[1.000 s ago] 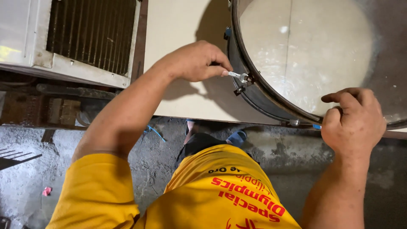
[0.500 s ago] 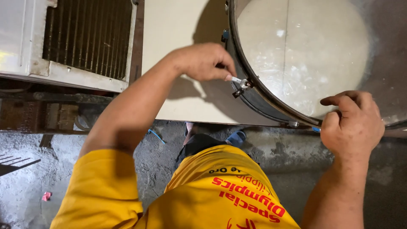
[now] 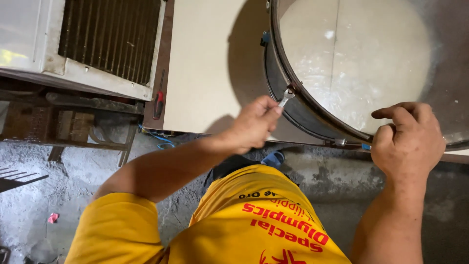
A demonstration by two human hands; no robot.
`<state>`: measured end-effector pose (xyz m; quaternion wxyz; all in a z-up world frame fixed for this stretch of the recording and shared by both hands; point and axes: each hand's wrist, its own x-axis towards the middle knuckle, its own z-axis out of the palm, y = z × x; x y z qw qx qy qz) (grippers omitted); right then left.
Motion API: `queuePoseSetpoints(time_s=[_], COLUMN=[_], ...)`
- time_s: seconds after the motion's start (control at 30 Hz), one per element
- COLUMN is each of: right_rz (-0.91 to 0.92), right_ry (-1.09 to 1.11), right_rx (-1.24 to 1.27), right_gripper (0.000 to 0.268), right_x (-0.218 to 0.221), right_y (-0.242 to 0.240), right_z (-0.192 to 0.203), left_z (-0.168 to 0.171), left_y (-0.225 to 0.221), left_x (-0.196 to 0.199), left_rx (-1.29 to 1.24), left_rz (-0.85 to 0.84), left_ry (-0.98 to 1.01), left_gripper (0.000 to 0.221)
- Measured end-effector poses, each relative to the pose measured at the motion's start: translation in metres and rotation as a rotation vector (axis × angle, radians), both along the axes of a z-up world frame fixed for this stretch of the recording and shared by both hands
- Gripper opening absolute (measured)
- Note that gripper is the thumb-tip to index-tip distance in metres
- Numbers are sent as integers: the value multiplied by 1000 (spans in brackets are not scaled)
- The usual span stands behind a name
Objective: A person uses a small wrench to adjust the tension bolts on the rim of a drum.
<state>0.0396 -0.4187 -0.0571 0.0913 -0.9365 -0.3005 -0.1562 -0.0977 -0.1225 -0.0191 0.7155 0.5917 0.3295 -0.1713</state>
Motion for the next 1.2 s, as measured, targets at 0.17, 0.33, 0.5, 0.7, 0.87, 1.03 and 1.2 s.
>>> queuePoseSetpoints(time_s=[0.17, 0.33, 0.5, 0.7, 0.87, 1.03, 1.2], right_rz=[-4, 13, 20, 4, -5, -5, 1], right_ry=[-8, -77, -78, 2, -31, -11, -16], right_rx=[-14, -38, -21, 16, -2, -2, 19], right_gripper=[41, 42, 42, 41, 41, 41, 42], right_x=[2, 3, 3, 3, 1, 0, -1], right_y=[-3, -7, -8, -4, -2, -2, 1], right_z=[-3, -9, -9, -5, -3, -2, 1], left_z=[-19, -5, -5, 20, 42, 20, 23], left_y=[-47, -75, -52, 31, 75, 109, 122], left_x=[4, 19, -4, -14, 16, 53, 76], left_rx=[-475, -622, -644, 303, 620, 754, 735], left_rz=[343, 555, 266, -370, -572, -809, -992], left_ry=[-57, -55, -42, 23, -83, -381, -553], left_gripper=[12, 21, 25, 34, 21, 16, 16])
